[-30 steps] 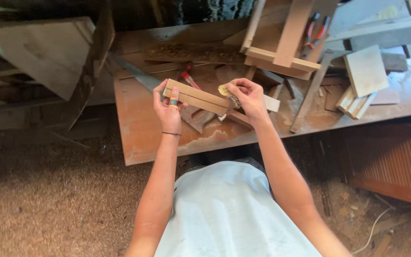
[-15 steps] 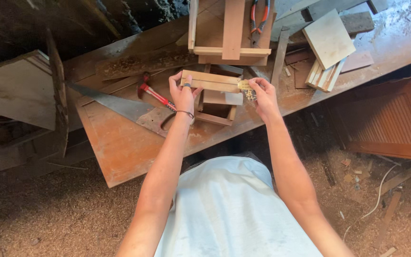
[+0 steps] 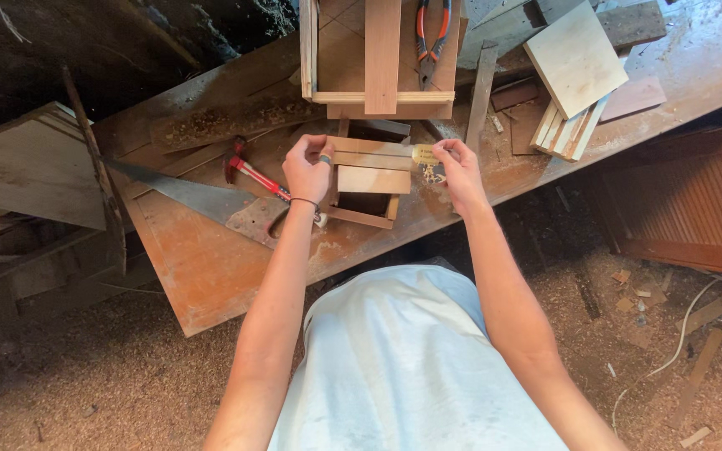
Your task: The person assembles small wooden boxes by fitting pieces together, using a hammer to tap joints, and sanding edges with sandpaper. They handle multiple wooden components and tools on a cluttered workbench.
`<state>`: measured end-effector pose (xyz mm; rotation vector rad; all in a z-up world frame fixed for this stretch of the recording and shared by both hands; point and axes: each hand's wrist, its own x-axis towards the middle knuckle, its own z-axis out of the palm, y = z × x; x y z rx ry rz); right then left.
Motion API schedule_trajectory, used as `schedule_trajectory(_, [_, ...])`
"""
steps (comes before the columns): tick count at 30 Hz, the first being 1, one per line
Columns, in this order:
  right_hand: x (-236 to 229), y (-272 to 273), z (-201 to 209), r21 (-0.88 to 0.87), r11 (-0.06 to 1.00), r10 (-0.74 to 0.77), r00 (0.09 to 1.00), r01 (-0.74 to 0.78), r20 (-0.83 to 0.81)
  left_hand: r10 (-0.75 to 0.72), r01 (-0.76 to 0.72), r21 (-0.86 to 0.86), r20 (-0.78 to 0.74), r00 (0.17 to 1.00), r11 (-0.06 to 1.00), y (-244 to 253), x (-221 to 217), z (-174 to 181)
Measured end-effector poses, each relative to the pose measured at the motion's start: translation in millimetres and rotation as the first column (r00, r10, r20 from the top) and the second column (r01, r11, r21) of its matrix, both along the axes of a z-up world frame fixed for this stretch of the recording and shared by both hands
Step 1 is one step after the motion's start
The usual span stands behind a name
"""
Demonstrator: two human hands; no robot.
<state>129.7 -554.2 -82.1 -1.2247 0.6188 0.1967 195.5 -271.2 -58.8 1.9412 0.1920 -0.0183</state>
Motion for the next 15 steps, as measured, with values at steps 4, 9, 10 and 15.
schedule_trajectory(4, [3.7,0.5,3.5,0.068,0.997,0.036,0.999,-0.035,-0.017,-0.018,0.015,-0.041,-0.066,0.998,0.999,4.4,1.7,5.7])
schedule_trajectory(9, [7.8,0.8,14.2,0.176,0.984,0.034,0.999,-0.027,-0.040,-0.202,0.191,-0.127,-0.078,0.976,0.973,-3.1,-10.0,27.3])
schedule_trajectory(10, [7.9,0.5,16.8,0.153,0.987,0.053,0.997,-0.044,-0.055,-0.238,0.226,-0.143,-0.079,0.968,0.964,-4.4,-12.6,32.1])
schedule_trajectory(15, [7.9,1.2,24.5,0.173,0.981,0.100,0.993,-0.089,-0.060,-0.257,0.250,-0.076,-0.110,0.960,0.965,-3.2,-14.2,43.9])
